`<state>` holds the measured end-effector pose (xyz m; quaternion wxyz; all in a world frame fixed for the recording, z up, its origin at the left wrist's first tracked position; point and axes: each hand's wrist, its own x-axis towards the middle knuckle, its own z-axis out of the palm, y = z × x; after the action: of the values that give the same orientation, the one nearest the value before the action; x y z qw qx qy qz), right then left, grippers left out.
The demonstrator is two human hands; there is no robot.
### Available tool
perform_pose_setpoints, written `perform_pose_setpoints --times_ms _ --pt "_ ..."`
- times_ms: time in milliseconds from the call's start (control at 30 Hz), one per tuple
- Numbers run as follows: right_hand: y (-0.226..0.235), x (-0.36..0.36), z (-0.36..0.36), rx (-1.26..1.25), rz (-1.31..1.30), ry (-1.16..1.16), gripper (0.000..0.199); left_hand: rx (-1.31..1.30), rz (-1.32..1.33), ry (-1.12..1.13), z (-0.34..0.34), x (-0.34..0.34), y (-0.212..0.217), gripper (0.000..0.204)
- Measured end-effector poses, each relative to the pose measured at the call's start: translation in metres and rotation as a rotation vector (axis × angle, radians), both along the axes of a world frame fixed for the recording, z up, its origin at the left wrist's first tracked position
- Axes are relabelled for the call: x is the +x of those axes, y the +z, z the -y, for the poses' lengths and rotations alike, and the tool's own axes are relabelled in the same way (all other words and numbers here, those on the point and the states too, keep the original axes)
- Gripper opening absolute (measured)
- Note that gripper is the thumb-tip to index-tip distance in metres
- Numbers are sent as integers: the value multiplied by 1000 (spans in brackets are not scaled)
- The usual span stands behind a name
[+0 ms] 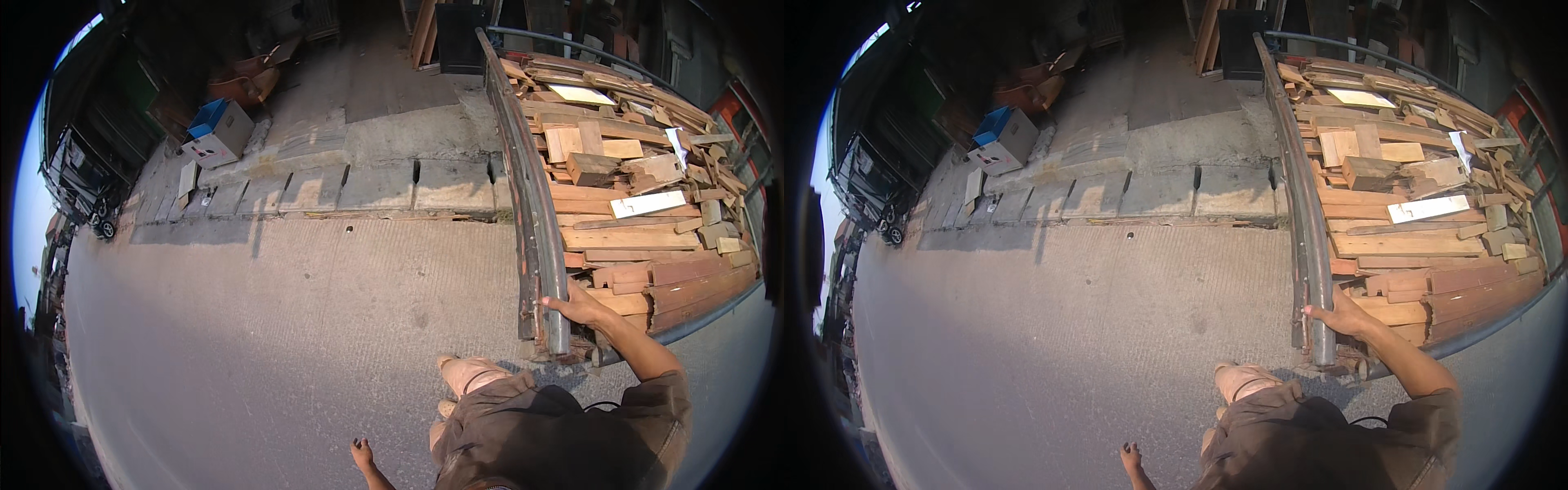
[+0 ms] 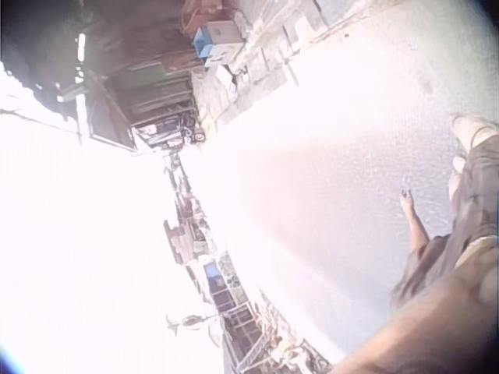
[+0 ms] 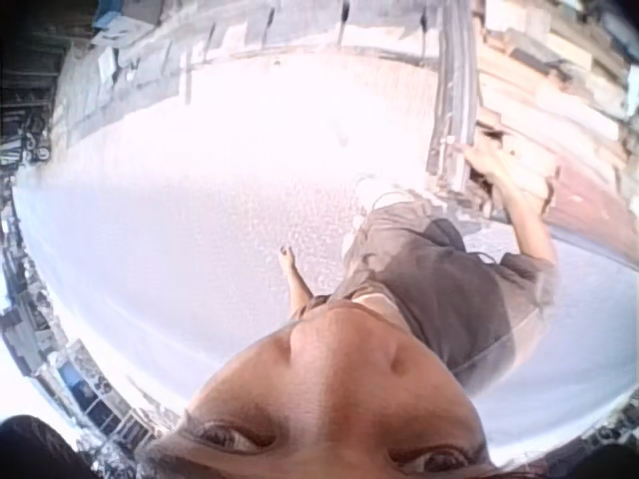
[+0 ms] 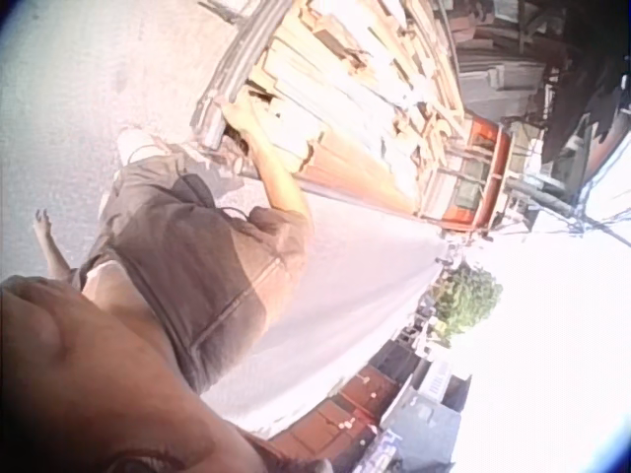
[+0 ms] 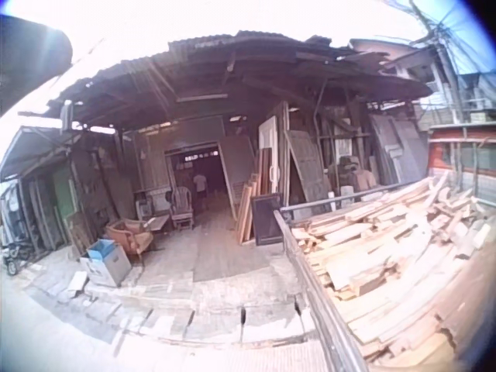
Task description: The person sorts through a large pile of wooden planks and scraps in the back of a truck, picking up and moving pieces by hand. They then walk into a cluttered workshop area and continue sorting through a pile of wood scraps and debris on the floor.
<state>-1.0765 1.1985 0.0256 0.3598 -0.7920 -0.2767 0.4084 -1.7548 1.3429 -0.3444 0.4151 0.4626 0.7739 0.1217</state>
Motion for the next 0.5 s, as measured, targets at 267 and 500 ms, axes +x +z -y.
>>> perform_pose_setpoints --times_ms 267,500 --pt "28 -32 -31 -256 120 -295 76 -34 117 -113 -298 124 -25 39" --pt "95 -14 -188 -866 767 -531 72 -187 277 -996 -472 386 41 49"
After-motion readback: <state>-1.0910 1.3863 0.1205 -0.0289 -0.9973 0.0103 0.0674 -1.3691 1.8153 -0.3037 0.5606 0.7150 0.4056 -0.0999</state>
